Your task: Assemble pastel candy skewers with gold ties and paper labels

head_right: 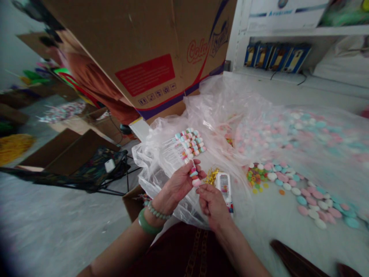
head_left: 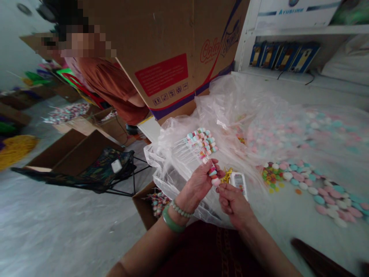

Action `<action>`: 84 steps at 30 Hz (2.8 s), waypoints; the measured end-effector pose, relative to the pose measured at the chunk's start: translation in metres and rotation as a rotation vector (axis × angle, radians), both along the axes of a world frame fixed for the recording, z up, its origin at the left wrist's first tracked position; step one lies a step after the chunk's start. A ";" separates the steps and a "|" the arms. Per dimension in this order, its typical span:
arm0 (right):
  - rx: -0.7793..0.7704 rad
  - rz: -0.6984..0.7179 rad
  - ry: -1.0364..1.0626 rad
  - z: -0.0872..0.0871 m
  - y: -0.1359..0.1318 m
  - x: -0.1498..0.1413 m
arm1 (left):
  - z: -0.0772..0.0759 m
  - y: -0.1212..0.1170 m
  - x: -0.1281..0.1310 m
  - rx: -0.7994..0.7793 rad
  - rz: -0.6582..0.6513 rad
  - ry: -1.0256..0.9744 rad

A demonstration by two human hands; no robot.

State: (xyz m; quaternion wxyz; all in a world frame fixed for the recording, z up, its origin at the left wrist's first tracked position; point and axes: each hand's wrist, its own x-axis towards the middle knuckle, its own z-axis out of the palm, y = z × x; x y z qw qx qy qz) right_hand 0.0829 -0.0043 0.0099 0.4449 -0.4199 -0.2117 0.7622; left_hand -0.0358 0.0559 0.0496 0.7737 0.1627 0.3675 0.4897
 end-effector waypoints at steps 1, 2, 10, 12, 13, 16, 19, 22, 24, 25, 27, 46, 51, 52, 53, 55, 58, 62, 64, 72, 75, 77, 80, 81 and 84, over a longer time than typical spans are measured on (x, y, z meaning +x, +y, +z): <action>0.093 -0.052 -0.208 0.002 0.000 -0.001 | 0.000 0.000 0.000 -0.016 -0.003 0.001; 0.196 -0.092 -0.417 0.002 -0.001 -0.001 | -0.001 0.001 -0.001 -0.022 -0.004 -0.002; 0.647 -0.072 -1.163 -0.011 -0.011 0.003 | -0.009 -0.001 -0.006 -0.010 -0.011 0.054; 0.622 -0.072 -1.105 -0.009 -0.010 -0.001 | -0.011 -0.005 -0.003 -0.010 -0.010 0.089; 0.588 -0.078 -1.047 -0.007 -0.008 -0.002 | -0.011 -0.008 -0.001 -0.010 -0.002 0.100; 0.438 -0.074 -0.752 0.000 -0.004 -0.004 | -0.013 -0.013 0.002 -0.026 -0.017 0.069; 0.324 -0.040 -0.507 0.001 -0.004 -0.002 | -0.014 -0.010 -0.004 -0.065 -0.097 -0.027; 0.280 0.001 -0.495 -0.003 -0.006 0.000 | -0.011 -0.001 -0.016 -0.066 -0.028 -0.100; 0.253 0.021 -0.503 -0.006 -0.007 0.000 | -0.008 0.006 -0.023 -0.058 0.048 -0.118; 0.241 0.026 -0.497 -0.008 -0.007 0.000 | -0.007 0.008 -0.025 -0.063 0.076 -0.121; 0.225 0.029 -0.479 -0.010 -0.006 -0.003 | -0.005 0.012 -0.026 -0.081 0.122 -0.128; 0.095 0.006 -0.234 -0.005 -0.005 -0.008 | -0.021 0.000 -0.012 -0.005 -0.064 -0.103; -0.027 -0.068 0.021 0.000 -0.001 -0.004 | -0.026 -0.002 -0.013 0.025 -0.191 -0.132; -0.029 -0.074 0.013 0.000 -0.001 -0.003 | -0.026 -0.001 -0.015 0.018 -0.203 -0.118; -0.026 -0.079 -0.015 0.000 0.000 -0.002 | -0.026 0.001 -0.017 0.002 -0.205 -0.101; -0.016 -0.081 -0.095 -0.001 0.000 0.001 | -0.025 0.004 -0.021 -0.030 -0.162 -0.059; -0.014 -0.074 -0.157 -0.004 0.000 0.003 | -0.021 0.009 -0.026 -0.038 -0.023 0.015; 0.024 -0.045 -0.239 -0.008 0.001 0.004 | -0.018 0.007 -0.025 -0.030 0.013 0.055; 0.119 -0.033 -0.417 -0.008 0.000 0.004 | -0.019 0.004 -0.022 -0.003 0.023 0.084; 0.575 0.002 -1.031 -0.004 -0.010 0.002 | -0.022 -0.005 -0.018 0.027 -0.067 0.173; 0.443 0.067 -0.725 -0.002 -0.009 0.006 | -0.019 -0.002 -0.024 -0.008 -0.144 0.135; 0.331 0.090 -0.526 -0.002 -0.008 0.008 | -0.016 0.003 -0.030 -0.015 -0.121 0.087; 0.192 0.052 -0.375 -0.003 -0.005 0.007 | -0.014 0.009 -0.036 0.001 -0.014 0.020; 0.134 0.034 -0.330 -0.004 -0.004 0.005 | -0.014 0.010 -0.037 0.008 0.001 -0.003; -0.055 0.048 -0.114 -0.007 0.000 0.004 | -0.015 0.011 -0.037 0.045 -0.013 -0.075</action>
